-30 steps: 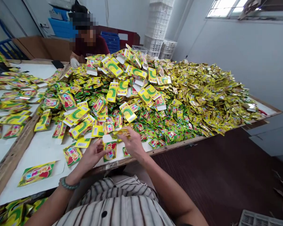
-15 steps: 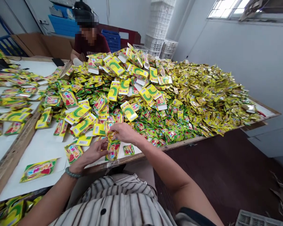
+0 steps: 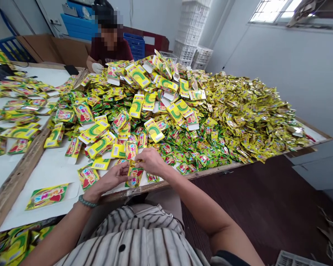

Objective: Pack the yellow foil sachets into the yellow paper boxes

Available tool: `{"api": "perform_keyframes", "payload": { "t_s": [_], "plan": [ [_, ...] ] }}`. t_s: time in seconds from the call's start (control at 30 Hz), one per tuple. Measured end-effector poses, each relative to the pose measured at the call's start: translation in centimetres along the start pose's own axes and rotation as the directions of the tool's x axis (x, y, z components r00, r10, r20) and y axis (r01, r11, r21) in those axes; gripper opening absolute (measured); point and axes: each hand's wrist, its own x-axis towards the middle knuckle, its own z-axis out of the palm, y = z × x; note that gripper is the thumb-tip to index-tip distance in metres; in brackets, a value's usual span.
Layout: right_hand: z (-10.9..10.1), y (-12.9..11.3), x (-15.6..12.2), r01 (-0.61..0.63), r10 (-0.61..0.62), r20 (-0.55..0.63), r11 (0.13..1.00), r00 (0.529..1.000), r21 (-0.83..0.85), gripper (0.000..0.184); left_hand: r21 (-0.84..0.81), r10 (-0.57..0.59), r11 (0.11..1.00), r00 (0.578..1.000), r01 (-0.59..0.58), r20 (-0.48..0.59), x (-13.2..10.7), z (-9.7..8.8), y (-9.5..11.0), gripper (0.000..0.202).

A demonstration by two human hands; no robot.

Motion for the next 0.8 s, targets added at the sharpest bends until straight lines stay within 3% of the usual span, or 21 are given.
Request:
{"api": "perform_keyframes", "payload": {
  "t_s": [0.1,0.2,0.33,0.5,0.7,0.8],
  "plan": [
    [0.7,0.1,-0.3,-0.105,0.104,-0.109,0.994,0.989,-0.003,0.007,-0.051,-0.078,0.995,0.98,0.089,0.184,0.0,0.1,0.0,0.036],
    [0.9,-0.2,-0.7,-0.135,0.138,-0.084,0.99,0.987,0.04,0.006,-0.108,-0.082,0.988,0.967,0.111,0.242,0.1,0.2,0.1,0.039],
    [0.4,-0.8,-1.0,-0.055,0.053,0.034,0.998,0.998,0.044,0.018,-0.063,-0.042,0.996,0.978,0.055,0.203,0.0,0.4,0.0,0.034],
    [1.2,-1.6,-1.3,0.0,0.008,0.106,0.997,0.994,-0.075,0.015,0.07,0.13,0.989,0.991,-0.131,0.022,-0.1,0.7,-0.2,0.028],
    [3.0,-1.9,-1.8,-0.148,0.148,-0.023,0.989,0.989,-0.028,0.009,0.146,0.088,0.985,0.996,-0.091,0.029,-0.9,1.2,-0.9,0.029],
    [3.6,-2.5,-1.9,-0.137,0.138,-0.03,0.99,0.99,0.03,0.01,0.169,0.081,0.982,0.996,-0.088,0.047,-1.1,2.2,-1.5,0.023]
  ]
}}
